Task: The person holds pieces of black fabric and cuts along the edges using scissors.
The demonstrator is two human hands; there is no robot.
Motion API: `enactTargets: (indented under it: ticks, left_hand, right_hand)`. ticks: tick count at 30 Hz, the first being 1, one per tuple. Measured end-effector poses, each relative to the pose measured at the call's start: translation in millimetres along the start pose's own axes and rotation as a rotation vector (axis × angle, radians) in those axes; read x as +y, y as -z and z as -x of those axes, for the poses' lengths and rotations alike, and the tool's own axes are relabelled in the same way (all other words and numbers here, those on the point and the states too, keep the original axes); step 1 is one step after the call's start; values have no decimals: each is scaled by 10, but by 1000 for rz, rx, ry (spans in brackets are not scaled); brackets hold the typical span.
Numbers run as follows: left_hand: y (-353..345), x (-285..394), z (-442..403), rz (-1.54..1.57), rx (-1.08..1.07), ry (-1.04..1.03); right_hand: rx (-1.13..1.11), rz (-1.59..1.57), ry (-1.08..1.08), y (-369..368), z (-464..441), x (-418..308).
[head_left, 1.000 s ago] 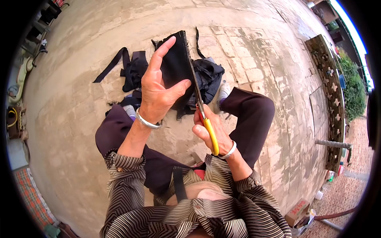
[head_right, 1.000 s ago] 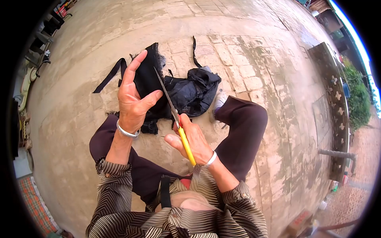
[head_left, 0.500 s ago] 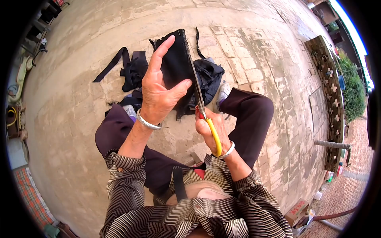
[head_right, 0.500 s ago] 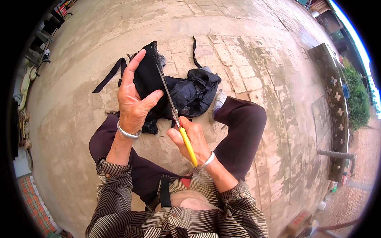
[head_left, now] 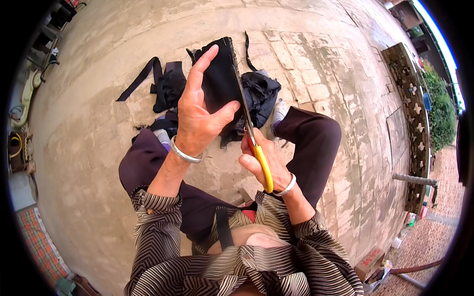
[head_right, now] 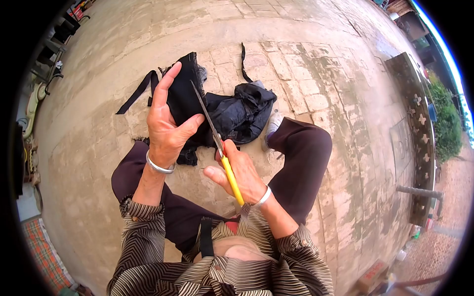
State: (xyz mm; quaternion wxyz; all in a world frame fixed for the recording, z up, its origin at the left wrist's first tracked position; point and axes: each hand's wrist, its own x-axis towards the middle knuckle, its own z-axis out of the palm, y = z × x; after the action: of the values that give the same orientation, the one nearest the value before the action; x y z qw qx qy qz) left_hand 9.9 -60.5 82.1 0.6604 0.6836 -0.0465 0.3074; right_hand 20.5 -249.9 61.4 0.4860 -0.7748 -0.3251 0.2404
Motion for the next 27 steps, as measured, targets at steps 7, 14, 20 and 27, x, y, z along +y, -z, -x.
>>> enactTargets:
  ticks: [7, 14, 20, 27]
  left_hand:
    - [-15, 19, 1, 5, 2, 6]
    - [-29, 33, 19, 123, 17, 70]
    - [10, 24, 8, 65, -4, 32]
    - [-82, 125, 31, 165, 10, 155]
  right_hand:
    - [121, 26, -14, -16, -27, -57]
    - [175, 27, -2, -75, -29, -48]
    - [72, -71, 28, -71, -20, 14]
    - [43, -67, 42, 12, -57, -60]
